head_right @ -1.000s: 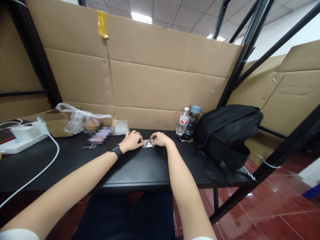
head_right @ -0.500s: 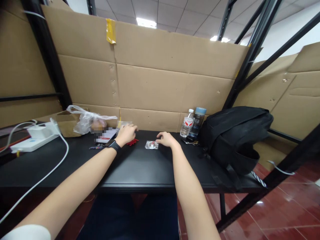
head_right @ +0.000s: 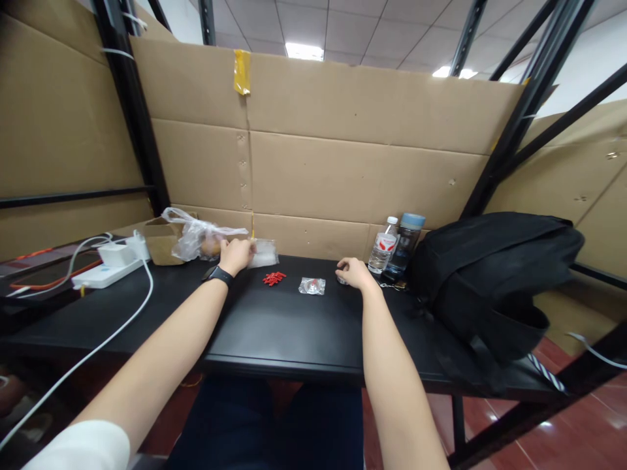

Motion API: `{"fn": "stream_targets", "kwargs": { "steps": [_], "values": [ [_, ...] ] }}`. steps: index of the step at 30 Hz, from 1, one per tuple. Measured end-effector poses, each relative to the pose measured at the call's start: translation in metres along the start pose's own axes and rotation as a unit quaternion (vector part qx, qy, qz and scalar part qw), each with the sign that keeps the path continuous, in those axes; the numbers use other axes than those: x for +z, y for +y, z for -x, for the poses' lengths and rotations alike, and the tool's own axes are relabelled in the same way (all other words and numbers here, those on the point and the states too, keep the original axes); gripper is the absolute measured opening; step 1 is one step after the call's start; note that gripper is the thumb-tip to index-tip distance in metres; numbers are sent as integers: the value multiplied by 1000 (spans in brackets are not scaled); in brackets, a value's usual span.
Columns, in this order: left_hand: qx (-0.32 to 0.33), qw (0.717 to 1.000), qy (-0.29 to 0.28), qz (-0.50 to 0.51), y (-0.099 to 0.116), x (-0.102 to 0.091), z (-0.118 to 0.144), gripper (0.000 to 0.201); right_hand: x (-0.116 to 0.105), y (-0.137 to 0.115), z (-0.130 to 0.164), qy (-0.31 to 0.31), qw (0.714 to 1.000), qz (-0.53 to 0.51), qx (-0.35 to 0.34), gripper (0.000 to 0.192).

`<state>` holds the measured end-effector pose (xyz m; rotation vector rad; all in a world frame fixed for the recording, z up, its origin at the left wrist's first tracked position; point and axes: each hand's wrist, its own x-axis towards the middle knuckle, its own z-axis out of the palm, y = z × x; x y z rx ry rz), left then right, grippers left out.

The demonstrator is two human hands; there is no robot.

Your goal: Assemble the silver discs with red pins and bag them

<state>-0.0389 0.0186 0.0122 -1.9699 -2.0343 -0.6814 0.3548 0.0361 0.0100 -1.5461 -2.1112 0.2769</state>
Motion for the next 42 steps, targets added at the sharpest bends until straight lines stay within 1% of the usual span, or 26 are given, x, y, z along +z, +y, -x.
{"fn": "stream_targets", "kwargs": {
  "steps": [2, 7, 9, 12, 14, 15, 17, 18, 21, 24, 28, 29, 31, 33, 35, 37, 39, 42],
  "values": [
    [5, 1000, 2, 8, 1, -7, 0, 26, -1, 2, 0, 6, 1000, 4, 2, 22],
    [19, 998, 33, 48, 2, -24, 0, 22, -4, 6, 0, 7, 1000, 10, 13, 22],
    [21, 997, 24, 73, 1, -30, 0, 17, -5, 7, 1, 2, 1000, 9, 19, 22],
    [30, 989, -7, 147, 6, -32, -1, 10, -5, 7, 0, 0, 1000, 18, 26, 22],
    [44, 980, -2, 194, 17, -29, 0, 10, -3, 6, 0, 10, 999, 38, 26, 23],
    [56, 976, 13, 209, 25, -25, 1, 10, -2, 5, 0, 13, 999, 47, 24, 24],
    [84, 969, 47, 226, 44, -14, 5, 10, 0, 5, 1, 6, 998, 56, 19, 26],
    [103, 966, 50, 232, 55, -8, 7, 11, 0, 4, 1, -3, 998, 56, 17, 26],
    [144, 964, 27, 222, 82, 11, 15, 17, 3, 3, 2, -13, 998, 54, 8, 30],
    [177, 965, 19, 190, 95, 26, 23, 22, 7, -5, 4, -34, 998, 27, -38, 37],
    [186, 966, -1, 179, 93, 36, 28, 25, 20, -27, 4, -126, 984, -19, -127, 37],
    [189, 966, -7, 179, 92, 36, 28, 25, 24, -32, 4, -139, 981, -17, -133, 36],
    [194, 965, -16, 176, 89, 32, 28, 25, 31, -41, 2, -150, 981, 9, -119, 36],
    [190, 966, -23, 173, 86, 24, 27, 24, 34, -44, 1, -138, 984, 50, -100, 36],
    [191, 964, -51, 178, 84, 13, 26, 24, 35, -43, 1, -112, 985, 86, -98, 34],
    [222, 952, -103, 184, 83, 3, 26, 24, 33, -40, 0, -90, 986, 100, -102, 32],
    [258, 939, -137, 182, 82, -3, 26, 23, 34, -37, -1, -78, 987, 101, -100, 28],
    [296, 926, -149, 181, 83, -5, 26, 23, 39, -36, -5, -71, 987, 114, -92, 17]
  ]
}}
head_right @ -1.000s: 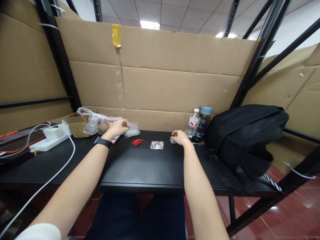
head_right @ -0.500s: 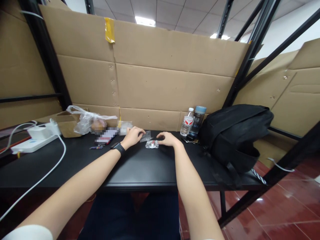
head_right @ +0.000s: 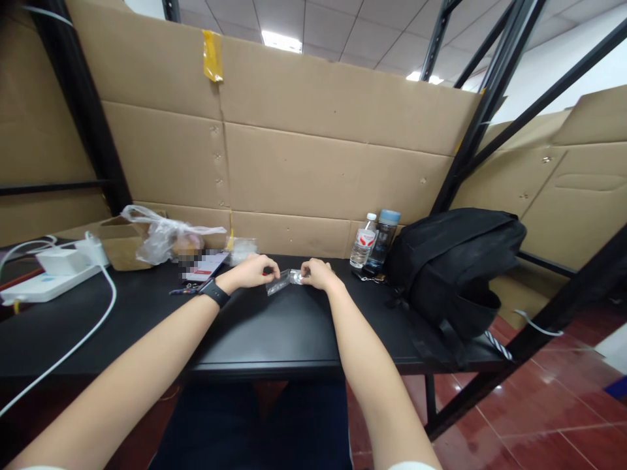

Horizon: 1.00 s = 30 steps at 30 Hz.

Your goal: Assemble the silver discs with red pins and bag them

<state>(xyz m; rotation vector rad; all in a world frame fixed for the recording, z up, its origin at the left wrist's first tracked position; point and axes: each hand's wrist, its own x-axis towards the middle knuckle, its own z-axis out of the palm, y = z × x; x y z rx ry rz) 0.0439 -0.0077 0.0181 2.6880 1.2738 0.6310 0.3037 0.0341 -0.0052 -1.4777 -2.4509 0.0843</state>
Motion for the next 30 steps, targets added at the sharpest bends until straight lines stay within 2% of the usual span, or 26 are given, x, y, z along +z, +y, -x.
{"fn": "stream_targets", "kwargs": {
  "steps": [4, 8, 13, 18, 21, 24, 30],
  "values": [
    [22, 1000, 2, -1, 1, 5, -2, 24, 9, -2, -8, 15, 999, 44, 18, 10],
    [36, 999, 7, 6, 1, 10, -3, 26, 11, 1, -9, 37, 996, 68, 40, 20],
    [43, 999, 10, -1, 0, 16, -2, 34, 3, 10, -2, 33, 996, 54, 64, 26],
    [33, 999, 9, -5, 6, 16, 0, 36, -7, 29, 5, 6, 990, 28, 140, 43],
    [23, 1000, 11, -9, 10, 16, 1, 33, -9, 44, 9, -25, 992, -15, 127, 54],
    [23, 1000, 11, -12, 12, 17, 1, 34, -9, 51, 12, -17, 992, -24, 121, 54],
    [13, 999, -14, -26, 5, 18, 0, 34, -10, 40, 13, -23, 993, -70, 89, 58]
  ]
}}
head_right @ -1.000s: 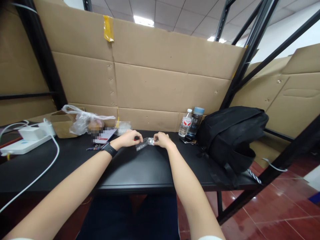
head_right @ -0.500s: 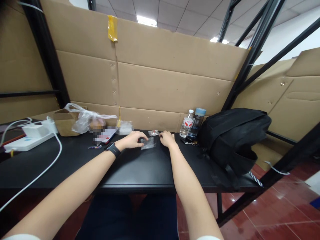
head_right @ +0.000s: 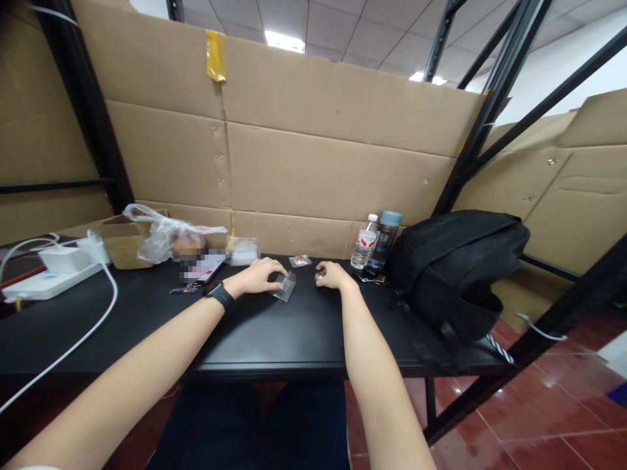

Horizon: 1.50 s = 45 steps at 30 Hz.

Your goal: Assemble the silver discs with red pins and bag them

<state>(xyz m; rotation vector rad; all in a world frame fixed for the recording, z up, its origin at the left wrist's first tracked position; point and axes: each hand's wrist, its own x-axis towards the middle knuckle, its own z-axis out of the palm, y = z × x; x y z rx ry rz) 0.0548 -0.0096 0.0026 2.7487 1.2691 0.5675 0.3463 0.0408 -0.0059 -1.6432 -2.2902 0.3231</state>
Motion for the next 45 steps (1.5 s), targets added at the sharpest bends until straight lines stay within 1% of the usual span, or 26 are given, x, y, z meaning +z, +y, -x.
{"fn": "stream_targets", "kwargs": {
  "steps": [3, 5, 7, 8, 9, 10, 11, 13, 16, 18, 21, 23, 25, 26, 27, 29, 30, 32, 35, 38, 40, 41, 43, 45],
  "values": [
    [-8, 1000, -24, -17, -5, 3, -1, 34, 1, -11, 1, -45, 998, -20, -29, 61],
    [-9, 998, -48, -27, -6, 5, -1, 33, 5, -18, -1, -50, 997, -32, -45, 59],
    [-5, 997, -74, -31, -6, 5, 0, 31, 9, -25, -6, -13, 997, -41, -61, 50],
    [-3, 996, -82, -31, -5, 5, 0, 30, 12, -29, -10, 12, 997, -42, -69, 48],
    [-1, 996, -85, -29, -5, 5, 0, 30, 15, -32, -14, 31, 996, -40, -73, 52],
    [3, 996, -84, -27, -4, 6, 1, 33, 17, -36, -18, 37, 996, -34, -71, 56],
    [7, 996, -80, -25, -4, 6, 1, 36, 19, -39, -21, 31, 997, -28, -61, 60],
    [23, 997, -70, -20, -5, 8, 1, 44, 22, -44, -26, -3, 1000, -16, -26, 65],
    [45, 997, -61, -10, -7, 13, 0, 51, 22, -40, -27, -40, 999, 2, 31, 72],
    [44, 997, -59, -4, -8, 17, -2, 57, 20, -32, -24, -39, 997, 11, 64, 75],
    [30, 998, -63, -9, -9, 21, -4, 65, 14, -20, -18, -13, 994, 11, 108, 77],
    [23, 997, -68, -18, -9, 22, -5, 66, 13, -18, -17, 11, 995, 6, 101, 75],
    [20, 998, -61, -22, -8, 20, -5, 63, 14, -23, -19, 18, 998, -7, 57, 73],
    [19, 998, -51, -24, -8, 19, -5, 61, 16, -27, -22, 10, 999, -14, 35, 72],
    [18, 999, -38, -25, -8, 18, -4, 58, 18, -32, -24, -5, 1000, -19, 20, 72],
    [15, 999, -12, -31, -11, 16, -4, 54, 21, -41, -29, -43, 999, -15, 17, 73],
    [10, 999, 2, -34, -14, 14, -3, 53, 22, -43, -31, -57, 998, -7, 25, 74],
    [-5, 999, 30, -38, -21, 10, -3, 51, 22, -45, -32, -62, 997, 11, 41, 78],
    [-36, 997, 50, -36, -35, 0, 0, 44, 18, -36, -29, -34, 996, 40, 68, 81],
    [-67, 997, 17, -41, -50, -13, 6, 35, 12, -20, -23, -4, 990, 62, 127, 80],
    [-79, 996, -8, -45, -58, -19, 12, 32, 7, -11, -17, 24, 986, 66, 149, 73],
    [-82, 996, -15, -45, -60, -22, 14, 31, 5, -7, -15, 39, 987, 64, 145, 67],
    [-85, 995, -17, -40, -62, -24, 16, 28, -2, -3, -9, 51, 993, 45, 101, 57],
    [-85, 996, -16, -34, -60, -23, 16, 28, -7, -3, -4, 19, 1000, 1, 23, 53]
  ]
}}
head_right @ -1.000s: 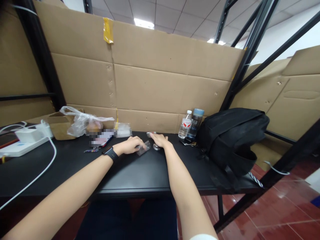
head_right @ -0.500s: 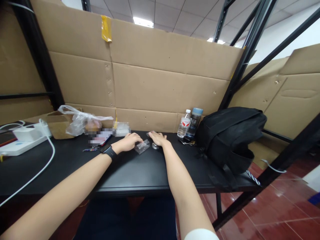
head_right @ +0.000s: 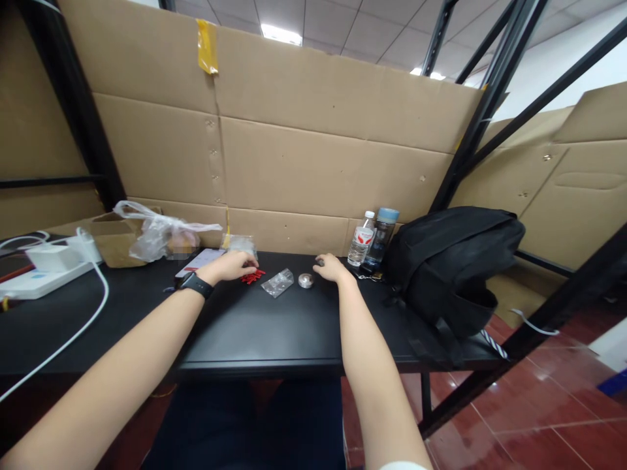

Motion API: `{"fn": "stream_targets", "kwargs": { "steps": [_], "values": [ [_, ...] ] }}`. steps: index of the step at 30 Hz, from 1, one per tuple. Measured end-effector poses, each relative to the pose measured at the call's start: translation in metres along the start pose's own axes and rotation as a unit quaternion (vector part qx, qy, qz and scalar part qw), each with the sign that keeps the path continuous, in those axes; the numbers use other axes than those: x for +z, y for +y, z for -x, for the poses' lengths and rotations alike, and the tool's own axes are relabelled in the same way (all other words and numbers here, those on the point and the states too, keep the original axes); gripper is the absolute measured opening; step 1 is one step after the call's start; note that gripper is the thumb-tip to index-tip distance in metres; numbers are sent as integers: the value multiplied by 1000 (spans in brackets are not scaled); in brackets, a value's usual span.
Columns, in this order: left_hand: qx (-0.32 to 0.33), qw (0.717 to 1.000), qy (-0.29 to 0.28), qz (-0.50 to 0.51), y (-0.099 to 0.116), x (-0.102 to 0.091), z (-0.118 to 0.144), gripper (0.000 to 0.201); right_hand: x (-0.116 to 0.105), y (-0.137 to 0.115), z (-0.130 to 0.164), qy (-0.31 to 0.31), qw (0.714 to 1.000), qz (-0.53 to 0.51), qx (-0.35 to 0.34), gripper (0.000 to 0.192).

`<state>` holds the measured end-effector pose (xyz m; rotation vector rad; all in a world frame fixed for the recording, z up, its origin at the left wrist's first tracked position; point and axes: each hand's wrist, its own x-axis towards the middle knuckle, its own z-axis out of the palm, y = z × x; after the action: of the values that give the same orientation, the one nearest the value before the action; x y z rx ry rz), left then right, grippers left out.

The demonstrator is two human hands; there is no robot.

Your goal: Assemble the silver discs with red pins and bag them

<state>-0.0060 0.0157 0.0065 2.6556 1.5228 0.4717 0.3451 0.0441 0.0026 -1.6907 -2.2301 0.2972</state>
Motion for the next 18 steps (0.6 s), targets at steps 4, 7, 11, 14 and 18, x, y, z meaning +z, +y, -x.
{"fn": "stream_targets", "kwargs": {
  "steps": [4, 7, 11, 14, 18],
  "values": [
    [-28, 999, 23, -33, 14, 9, -2, 35, -3, -7, 5, -107, 988, -68, -93, 64],
    [-76, 992, 58, -78, 26, 19, -5, 35, 1, -13, 4, -120, 986, -70, -96, 57],
    [-93, 991, 46, -86, 34, 28, -7, 25, 3, -17, 4, -128, 985, -62, -101, 50],
    [-98, 990, 48, -84, 36, 29, -8, 21, 3, -16, 5, -114, 987, -52, -100, 50],
    [-98, 991, 50, -77, 36, 31, -8, 19, 2, -17, 6, -97, 989, -43, -104, 44]
  ]
}}
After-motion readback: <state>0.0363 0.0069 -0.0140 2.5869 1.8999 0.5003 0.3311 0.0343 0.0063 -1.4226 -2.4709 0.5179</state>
